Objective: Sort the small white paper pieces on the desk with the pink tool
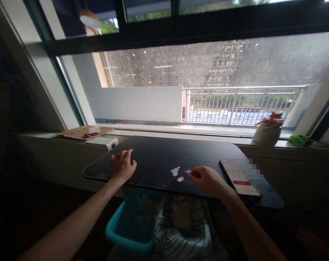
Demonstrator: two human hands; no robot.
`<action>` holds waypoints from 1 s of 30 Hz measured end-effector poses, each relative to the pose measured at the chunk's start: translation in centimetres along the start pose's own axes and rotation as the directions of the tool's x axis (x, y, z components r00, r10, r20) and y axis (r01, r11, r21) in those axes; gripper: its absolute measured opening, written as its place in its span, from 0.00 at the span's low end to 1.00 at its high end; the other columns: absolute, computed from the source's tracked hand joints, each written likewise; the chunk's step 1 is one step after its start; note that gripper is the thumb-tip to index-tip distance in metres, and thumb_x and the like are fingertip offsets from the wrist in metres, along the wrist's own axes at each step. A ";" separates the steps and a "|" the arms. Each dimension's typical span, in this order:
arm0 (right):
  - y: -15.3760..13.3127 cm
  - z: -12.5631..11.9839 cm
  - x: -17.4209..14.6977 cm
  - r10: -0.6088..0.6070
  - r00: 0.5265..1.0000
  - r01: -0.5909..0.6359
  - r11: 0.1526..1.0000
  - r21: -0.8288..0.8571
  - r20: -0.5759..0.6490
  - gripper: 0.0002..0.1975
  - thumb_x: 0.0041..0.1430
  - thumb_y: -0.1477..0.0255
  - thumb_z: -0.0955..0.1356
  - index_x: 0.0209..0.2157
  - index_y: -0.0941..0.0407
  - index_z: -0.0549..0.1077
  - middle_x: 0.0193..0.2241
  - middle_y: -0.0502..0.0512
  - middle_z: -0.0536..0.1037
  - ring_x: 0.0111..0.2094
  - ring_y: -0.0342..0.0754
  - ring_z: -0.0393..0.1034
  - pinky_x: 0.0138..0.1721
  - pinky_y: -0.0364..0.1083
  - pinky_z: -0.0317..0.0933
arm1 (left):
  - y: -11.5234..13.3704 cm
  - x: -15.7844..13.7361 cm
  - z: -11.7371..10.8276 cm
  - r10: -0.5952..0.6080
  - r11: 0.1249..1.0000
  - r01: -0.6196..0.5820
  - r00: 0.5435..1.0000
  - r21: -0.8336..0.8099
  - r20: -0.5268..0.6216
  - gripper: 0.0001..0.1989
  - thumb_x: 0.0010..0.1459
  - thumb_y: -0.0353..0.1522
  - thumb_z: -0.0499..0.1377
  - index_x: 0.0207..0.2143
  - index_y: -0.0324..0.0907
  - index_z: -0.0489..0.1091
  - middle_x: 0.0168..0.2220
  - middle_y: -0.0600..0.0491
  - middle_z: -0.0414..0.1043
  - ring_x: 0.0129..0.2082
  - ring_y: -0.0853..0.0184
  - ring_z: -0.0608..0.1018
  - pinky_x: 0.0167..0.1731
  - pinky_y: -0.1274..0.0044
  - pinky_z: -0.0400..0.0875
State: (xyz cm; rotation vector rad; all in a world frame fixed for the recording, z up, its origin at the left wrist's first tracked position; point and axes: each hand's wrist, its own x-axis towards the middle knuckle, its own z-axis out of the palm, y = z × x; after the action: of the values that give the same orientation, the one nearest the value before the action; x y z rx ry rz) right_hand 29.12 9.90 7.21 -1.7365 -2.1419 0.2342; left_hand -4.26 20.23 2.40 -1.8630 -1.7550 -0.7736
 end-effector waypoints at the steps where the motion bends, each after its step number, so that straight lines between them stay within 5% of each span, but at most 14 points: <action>1: 0.2 0.1 0.1 0.003 1.000 -0.003 1.000 0.013 -0.004 0.14 0.55 0.65 0.63 0.23 0.57 0.73 0.18 0.49 0.69 0.21 0.41 0.57 0.22 0.42 0.46 | 0.0 0.0 0.0 -0.001 1.000 0.001 1.000 -0.005 0.003 0.22 0.55 0.31 0.50 0.54 0.40 0.62 0.49 0.41 0.67 0.52 0.52 0.67 0.57 0.53 0.47; 25: 0.0 -0.1 -0.3 0.097 0.993 -0.099 0.995 -0.032 -0.067 0.12 0.54 0.67 0.63 0.26 0.56 0.75 0.20 0.51 0.72 0.22 0.42 0.60 0.24 0.42 0.48 | -0.1 0.0 0.3 -0.006 1.000 0.006 1.000 -0.010 -0.007 0.23 0.55 0.31 0.50 0.54 0.40 0.62 0.49 0.41 0.67 0.52 0.52 0.66 0.57 0.53 0.46; 30: -0.1 0.0 -0.6 0.027 0.999 -0.027 1.000 0.013 -0.017 0.12 0.54 0.67 0.63 0.25 0.57 0.74 0.19 0.50 0.71 0.21 0.42 0.59 0.23 0.41 0.47 | -0.1 0.0 0.3 -0.006 1.000 0.005 1.000 -0.007 -0.011 0.22 0.55 0.31 0.50 0.54 0.40 0.62 0.49 0.40 0.67 0.52 0.52 0.66 0.57 0.53 0.46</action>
State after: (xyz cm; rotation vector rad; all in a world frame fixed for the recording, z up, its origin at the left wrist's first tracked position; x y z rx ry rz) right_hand 29.16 9.28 7.17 -1.7556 -2.1012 0.2382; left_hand -4.35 20.46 2.14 -1.8561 -1.7536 -0.7917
